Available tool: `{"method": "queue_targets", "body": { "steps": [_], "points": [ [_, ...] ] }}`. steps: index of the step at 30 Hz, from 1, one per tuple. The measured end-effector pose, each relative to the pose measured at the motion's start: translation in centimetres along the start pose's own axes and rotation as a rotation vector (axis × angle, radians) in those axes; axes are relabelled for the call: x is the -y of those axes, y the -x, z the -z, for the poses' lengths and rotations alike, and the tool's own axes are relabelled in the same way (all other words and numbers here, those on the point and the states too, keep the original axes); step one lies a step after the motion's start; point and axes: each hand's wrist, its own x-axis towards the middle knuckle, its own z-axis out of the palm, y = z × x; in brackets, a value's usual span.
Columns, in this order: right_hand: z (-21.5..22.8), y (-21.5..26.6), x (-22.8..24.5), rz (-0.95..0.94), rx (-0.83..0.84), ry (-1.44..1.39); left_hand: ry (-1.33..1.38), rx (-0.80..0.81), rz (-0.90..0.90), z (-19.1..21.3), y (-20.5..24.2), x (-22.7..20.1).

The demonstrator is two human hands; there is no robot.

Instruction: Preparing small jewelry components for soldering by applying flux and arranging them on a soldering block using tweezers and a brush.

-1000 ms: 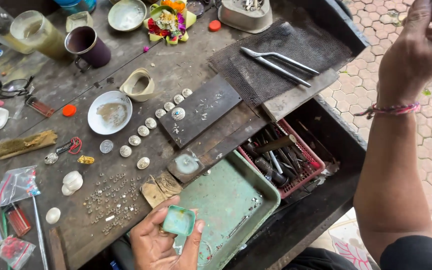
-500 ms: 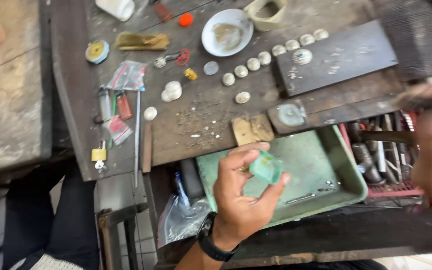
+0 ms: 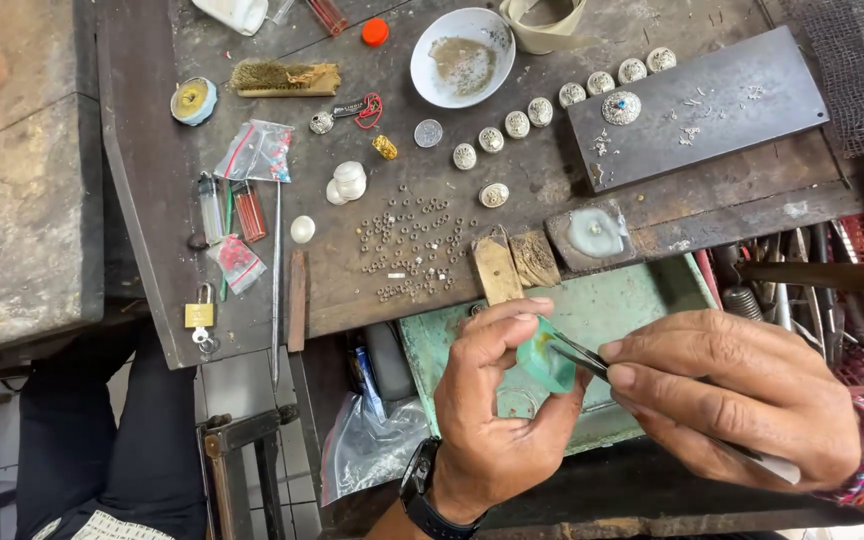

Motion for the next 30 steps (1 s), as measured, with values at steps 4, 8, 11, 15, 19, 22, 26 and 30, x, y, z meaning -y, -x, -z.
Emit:
{"method": "queue_targets", "body": {
  "steps": [4,8,11,15,19,22,26,30],
  "points": [
    [-0.04,-0.57,0.0,0.014,0.006,-0.012,-0.005,0.004,-0.013,-0.01,-0.23,-0.19],
    [0.2,-0.8,-0.04,0.022,0.017,-0.032,-0.002,-0.003,0.004,0.0,-0.27,-0.36],
    [0.24,-0.73,0.01,0.021,0.032,-0.019,0.003,0.005,0.026,0.02,-0.26,-0.34],
    [0.18,-0.64,0.05,0.013,0.019,-0.025,-0.027,0.004,0.021,-0.06,-0.28,-0.24],
    [0.24,-0.5,-0.06,0.02,0.02,-0.013,-0.069,-0.013,0.011,-0.2,-0.35,-0.12],
    [0.3,-0.45,-0.08,0.023,0.014,-0.009,-0.072,-0.006,0.002,-0.18,-0.41,-0.17],
    [0.24,-0.23,-0.14,0.03,0.005,-0.001,-0.043,-0.005,0.012,-0.19,-0.23,-0.07],
    [0.14,-0.03,-0.27,0.036,0.001,0.013,-0.026,-0.008,0.033,-0.21,-0.11,-0.13]
  ]
}}
